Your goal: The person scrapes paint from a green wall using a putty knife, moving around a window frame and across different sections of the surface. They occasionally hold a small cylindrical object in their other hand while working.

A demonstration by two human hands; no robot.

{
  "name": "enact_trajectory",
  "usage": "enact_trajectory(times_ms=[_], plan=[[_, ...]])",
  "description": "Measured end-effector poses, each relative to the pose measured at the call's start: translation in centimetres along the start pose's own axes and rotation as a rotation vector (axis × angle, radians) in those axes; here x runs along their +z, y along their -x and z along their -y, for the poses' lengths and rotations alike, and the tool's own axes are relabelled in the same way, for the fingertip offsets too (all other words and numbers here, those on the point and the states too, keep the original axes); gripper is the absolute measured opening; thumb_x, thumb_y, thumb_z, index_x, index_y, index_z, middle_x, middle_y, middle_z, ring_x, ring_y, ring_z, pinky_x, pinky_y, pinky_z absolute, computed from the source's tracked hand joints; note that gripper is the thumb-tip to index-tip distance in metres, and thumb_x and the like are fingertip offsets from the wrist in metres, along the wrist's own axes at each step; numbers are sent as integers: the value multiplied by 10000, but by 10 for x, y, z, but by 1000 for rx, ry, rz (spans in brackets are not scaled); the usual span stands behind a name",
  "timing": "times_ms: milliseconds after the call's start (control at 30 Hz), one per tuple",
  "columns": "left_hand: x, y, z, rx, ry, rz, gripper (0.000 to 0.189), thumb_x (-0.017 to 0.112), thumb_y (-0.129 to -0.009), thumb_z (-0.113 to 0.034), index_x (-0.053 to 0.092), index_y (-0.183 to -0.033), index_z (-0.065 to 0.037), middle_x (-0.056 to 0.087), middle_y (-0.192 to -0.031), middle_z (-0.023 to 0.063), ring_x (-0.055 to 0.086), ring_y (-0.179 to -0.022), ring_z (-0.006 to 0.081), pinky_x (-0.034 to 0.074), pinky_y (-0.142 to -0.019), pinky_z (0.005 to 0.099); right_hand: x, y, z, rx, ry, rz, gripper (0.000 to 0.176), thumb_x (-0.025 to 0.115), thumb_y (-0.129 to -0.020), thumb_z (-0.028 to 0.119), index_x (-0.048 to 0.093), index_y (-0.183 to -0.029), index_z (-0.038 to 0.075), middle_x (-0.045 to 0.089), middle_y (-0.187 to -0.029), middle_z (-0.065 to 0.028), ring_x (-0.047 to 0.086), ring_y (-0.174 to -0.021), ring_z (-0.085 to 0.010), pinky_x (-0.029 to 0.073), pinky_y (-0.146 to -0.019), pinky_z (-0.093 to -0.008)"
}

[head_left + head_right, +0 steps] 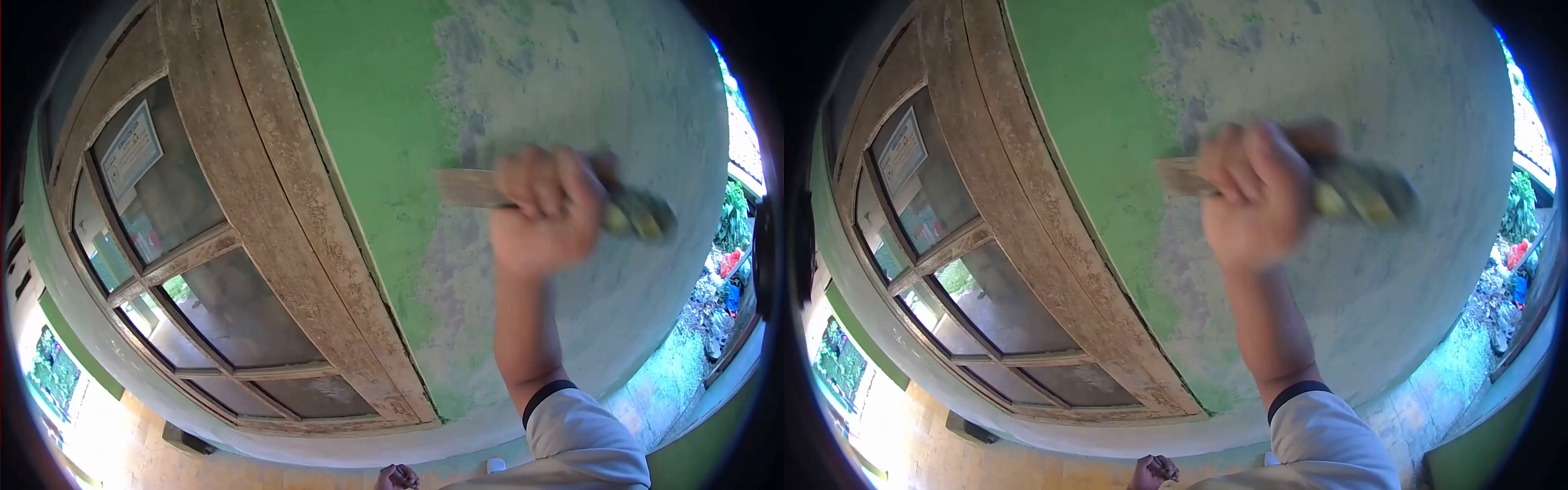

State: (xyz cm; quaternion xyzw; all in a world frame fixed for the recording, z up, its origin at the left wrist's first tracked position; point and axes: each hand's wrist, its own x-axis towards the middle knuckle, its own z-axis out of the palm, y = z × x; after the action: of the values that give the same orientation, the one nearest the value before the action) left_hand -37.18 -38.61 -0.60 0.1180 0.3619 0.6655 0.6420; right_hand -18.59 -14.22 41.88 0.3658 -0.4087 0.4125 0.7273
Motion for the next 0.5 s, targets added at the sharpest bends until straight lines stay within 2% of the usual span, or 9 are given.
enact_trajectory(times_ms=[33, 67, 133, 233, 333, 367, 433, 500], plan=[[0, -2, -2, 9, 0, 7, 421, 466, -846, -419, 472, -609, -72, 475, -582, 128, 478, -523, 263, 460, -527, 411, 0, 1, 7, -93, -39, 84, 203, 436, -854, 121, 340, -680, 163, 267, -536, 45, 260, -466, -95, 241, -455, -258], [-1, -2, -3, -12, 44, 23, 421, 467, -845, -418, 476, -611, -69, 483, -587, 130, 481, -523, 265, 461, -530, 411, 1, 1, 7, -94, -44, 93, 203, 436, -854, 121, 340, -680, 163, 267, -536, 45, 260, -466, -95, 241, -455, -258], [-6, -3, -1, -37, 137, 54, 424, 465, -849, -415, 469, -600, -71, 505, -602, 135, 488, -543, 272, 465, -545, 409, 0, 4, 5, -180, -40, -21, 182, 415, -865, 95, 352, -712, 171, 271, -538, 43, 268, -469, -95, 238, -445, -262], [-9, 0, -2, -68, -4, 63, 435, 463, -851, -423, 448, -589, -75, 514, -608, 143, 493, -557, 277, 470, -555, 410, -1, -6, -2, -97, 126, 72, 170, 403, -877, 81, 375, -732, 165, 277, -540, 42, 268, -468, -88, 245, -444, -258], [-3, 4, -4, -67, -15, 23, 437, 452, -858, -433, 450, -607, -74, 511, -606, 142, 494, -556, 278, 473, -559, 419, 3, 0, 23, -193, 22, 120, 159, 413, -884, 81, 388, -748, 157, 272, -537, 45, 262, -462, -85, 243, -449, -253], [-2, 2, -5, -65, -14, 26, 437, 452, -858, -433, 450, -607, -74, 511, -606, 142, 494, -556, 278, 473, -559, 419, 2, -3, 14, -193, 21, 124, 159, 413, -884, 81, 388, -748, 157, 272, -537, 45, 262, -462, -85, 243, -449, -253], [-1, 1, -5, -115, 79, -80, 436, 443, -864, -434, 481, -638, -63, 512, -609, 147, 506, -567, 283, 477, -558, 416, 0, -4, -11, -83, 102, -64, 170, 424, -884, 78, 386, -735, 150, 272, -534, 47, 259, -455, -83, 242, -451, -251], [1, 3, -5, -89, 50, -35, 433, 442, -865, -432, 483, -639, -66, 511, -608, 148, 504, -565, 283, 478, -556, 414, 4, -6, 1, -83, 80, -47, 174, 425, -882, 74, 383, -730, 148, 272, -534, 48, 260, -455, -82, 243, -451, -251]])
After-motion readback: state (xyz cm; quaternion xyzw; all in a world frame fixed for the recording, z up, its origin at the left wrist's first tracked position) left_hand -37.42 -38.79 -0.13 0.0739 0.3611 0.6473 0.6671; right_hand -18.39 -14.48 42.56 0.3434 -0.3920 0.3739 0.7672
